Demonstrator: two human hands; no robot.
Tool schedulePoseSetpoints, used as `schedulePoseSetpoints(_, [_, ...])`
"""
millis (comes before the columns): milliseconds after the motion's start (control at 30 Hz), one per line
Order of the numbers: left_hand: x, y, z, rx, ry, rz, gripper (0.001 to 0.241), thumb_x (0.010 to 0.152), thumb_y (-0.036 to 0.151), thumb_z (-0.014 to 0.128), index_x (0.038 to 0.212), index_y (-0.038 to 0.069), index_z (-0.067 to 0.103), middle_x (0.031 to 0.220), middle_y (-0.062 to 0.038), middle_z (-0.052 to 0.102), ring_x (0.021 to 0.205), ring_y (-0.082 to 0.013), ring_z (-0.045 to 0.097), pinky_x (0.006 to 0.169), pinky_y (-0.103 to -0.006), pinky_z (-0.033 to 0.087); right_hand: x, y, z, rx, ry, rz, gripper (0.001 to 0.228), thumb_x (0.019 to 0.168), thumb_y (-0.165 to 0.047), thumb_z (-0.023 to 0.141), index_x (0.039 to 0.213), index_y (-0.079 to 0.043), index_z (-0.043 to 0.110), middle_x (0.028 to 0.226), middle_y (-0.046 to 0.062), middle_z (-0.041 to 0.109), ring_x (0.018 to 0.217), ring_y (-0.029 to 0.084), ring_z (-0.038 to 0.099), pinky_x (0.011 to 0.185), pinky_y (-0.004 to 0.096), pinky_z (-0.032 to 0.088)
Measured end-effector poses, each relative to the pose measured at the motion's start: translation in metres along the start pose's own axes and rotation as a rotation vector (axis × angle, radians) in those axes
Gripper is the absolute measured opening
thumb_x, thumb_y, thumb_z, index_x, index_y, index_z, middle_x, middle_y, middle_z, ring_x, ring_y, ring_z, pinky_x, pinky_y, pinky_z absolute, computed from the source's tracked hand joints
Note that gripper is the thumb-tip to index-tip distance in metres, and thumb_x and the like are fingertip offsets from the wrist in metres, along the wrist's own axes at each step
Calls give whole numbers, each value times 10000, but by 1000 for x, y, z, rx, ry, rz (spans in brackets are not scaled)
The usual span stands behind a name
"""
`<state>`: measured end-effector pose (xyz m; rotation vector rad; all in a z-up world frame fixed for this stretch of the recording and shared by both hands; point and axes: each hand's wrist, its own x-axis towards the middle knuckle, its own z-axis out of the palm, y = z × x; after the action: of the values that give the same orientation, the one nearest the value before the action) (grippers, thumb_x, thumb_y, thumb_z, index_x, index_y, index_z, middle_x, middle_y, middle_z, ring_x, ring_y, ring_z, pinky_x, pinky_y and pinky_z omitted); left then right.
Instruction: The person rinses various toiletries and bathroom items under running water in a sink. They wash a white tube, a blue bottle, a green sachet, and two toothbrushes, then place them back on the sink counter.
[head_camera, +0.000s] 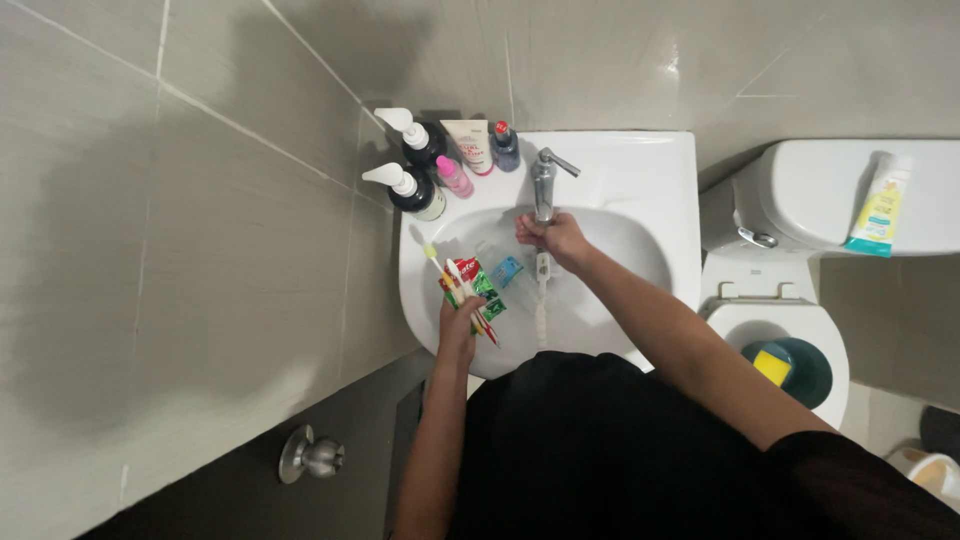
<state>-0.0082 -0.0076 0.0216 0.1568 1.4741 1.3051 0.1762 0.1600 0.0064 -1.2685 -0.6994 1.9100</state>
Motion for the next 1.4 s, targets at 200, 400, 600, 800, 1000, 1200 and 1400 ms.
schedulePoseSetpoints(200, [23,-26,-10,4,23,-38,674,647,-65,797,1282,84,627,1064,-94,707,882,-228,690,758,-359,586,-15,24,2,-934,-64,32,482,988,-436,664,1347,-115,655,1241,189,707,1213,365,650,1019,497,520])
schedulePoseSetpoints(400, [22,-15,1,38,-6,-53,676,660,-39,792,1298,105,622,1052,-83,702,885,-225,669,746,-371,569,-27,83,0,-1559,-341,-203,922,876,-399,756,1567,-7,287,1276,291,627,1216,473,621,1043,552,508])
schedulePoseSetpoints(600, [-7,10,18,44,-8,-20,641,657,-33,750,1273,59,604,1064,-69,651,934,-205,611,806,-344,529,-27,90,-24,-1100,-138,-153,1001,643,-237,917,1503,-8,458,1332,267,596,1250,461,582,1094,548,457])
schedulePoseSetpoints(800, [25,-25,-5,59,-30,-42,679,643,-42,798,1283,106,628,1049,-66,699,864,-203,666,710,-357,571,-46,44,-35,-378,96,162,840,590,-91,926,1324,-58,519,1076,119,599,977,279,595,778,369,498])
schedulePoseSetpoints(1000, [8,-5,20,81,-69,-2,648,631,-58,772,1245,89,628,1019,-61,682,868,-190,647,724,-353,573,-72,-2,-11,-217,105,179,956,703,12,886,1460,-71,307,1564,222,378,1427,441,415,1121,565,442])
schedulePoseSetpoints(1200, [-7,8,28,103,-99,8,599,639,-48,762,1210,74,628,1014,-82,667,892,-222,637,739,-392,559,-88,-36,6,-306,9,136,973,770,-99,903,1502,-199,270,1579,279,352,1419,513,406,1121,641,422])
schedulePoseSetpoints(1400, [40,-42,-3,106,-80,-1,626,644,-49,780,1237,92,636,1042,-76,691,882,-209,657,722,-387,581,-67,-22,-4,-322,49,117,659,914,-392,808,1368,-36,490,1427,303,509,1386,498,452,1112,664,397])
